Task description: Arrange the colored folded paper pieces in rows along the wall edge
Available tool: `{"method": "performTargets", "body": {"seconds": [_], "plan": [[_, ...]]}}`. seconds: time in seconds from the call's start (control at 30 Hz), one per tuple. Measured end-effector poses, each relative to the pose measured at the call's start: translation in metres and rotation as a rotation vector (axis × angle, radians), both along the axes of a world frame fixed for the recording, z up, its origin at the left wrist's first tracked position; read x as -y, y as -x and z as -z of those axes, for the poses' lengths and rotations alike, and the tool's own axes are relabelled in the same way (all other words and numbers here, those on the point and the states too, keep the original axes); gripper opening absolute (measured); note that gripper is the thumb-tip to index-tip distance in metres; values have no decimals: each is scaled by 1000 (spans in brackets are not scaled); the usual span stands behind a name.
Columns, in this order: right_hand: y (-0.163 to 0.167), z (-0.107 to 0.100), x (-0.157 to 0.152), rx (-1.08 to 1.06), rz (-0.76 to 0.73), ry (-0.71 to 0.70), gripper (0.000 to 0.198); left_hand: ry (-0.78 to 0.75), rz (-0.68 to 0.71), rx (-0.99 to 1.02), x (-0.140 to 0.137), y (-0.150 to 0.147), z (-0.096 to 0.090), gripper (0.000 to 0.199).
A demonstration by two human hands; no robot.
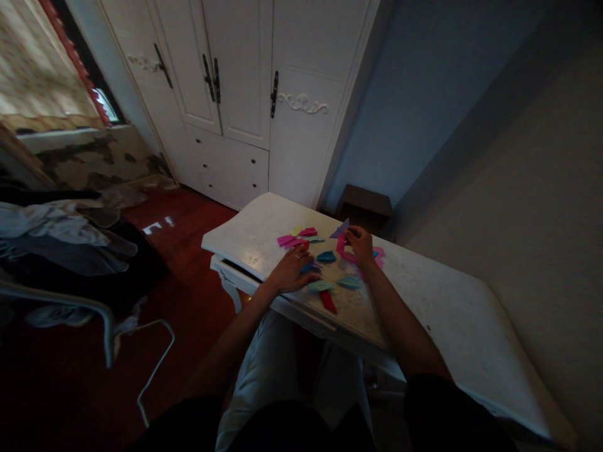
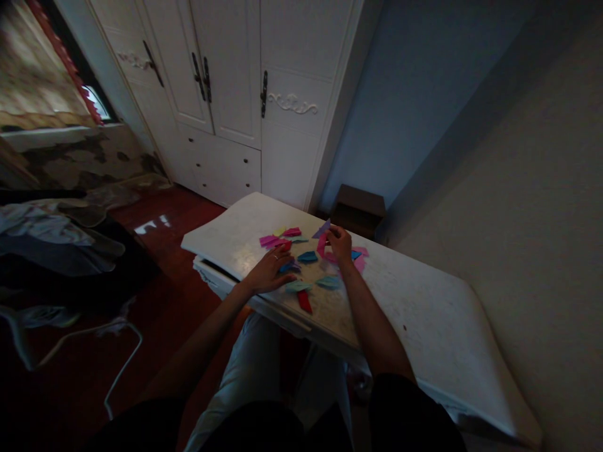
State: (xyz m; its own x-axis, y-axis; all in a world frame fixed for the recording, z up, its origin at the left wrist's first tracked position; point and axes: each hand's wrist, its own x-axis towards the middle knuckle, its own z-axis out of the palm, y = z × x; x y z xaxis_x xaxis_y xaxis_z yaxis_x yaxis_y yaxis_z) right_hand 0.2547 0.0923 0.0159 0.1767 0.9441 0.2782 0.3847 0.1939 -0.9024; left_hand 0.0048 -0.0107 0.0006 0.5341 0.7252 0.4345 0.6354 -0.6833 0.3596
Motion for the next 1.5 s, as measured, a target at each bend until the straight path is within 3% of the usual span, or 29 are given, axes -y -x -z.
{"method": "performTargets", "body": {"seconds": [0.17, 0.43, 0.8, 1.0, 1.27, 1.5], "plan": [[-3, -2, -11, -65, -10, 90, 26, -16, 2, 27, 0, 1, 1, 61], [-22, -3, -5, -119, 24, 144, 23, 21, -32, 35, 2, 2, 0, 62], [-113, -8, 33, -118, 138, 149, 30, 21, 29, -6, 2, 1, 0, 72], [-133, 6, 58, -11, 67, 124, 42, 7, 8, -36, 0, -1, 4, 67], [-154, 22, 77, 257, 82, 12, 46, -130, -123, 10, -3, 0, 5, 42], [-126, 34, 71, 509, -149, -99, 57, -171, -188, 8, -3, 0, 7, 47]]}}
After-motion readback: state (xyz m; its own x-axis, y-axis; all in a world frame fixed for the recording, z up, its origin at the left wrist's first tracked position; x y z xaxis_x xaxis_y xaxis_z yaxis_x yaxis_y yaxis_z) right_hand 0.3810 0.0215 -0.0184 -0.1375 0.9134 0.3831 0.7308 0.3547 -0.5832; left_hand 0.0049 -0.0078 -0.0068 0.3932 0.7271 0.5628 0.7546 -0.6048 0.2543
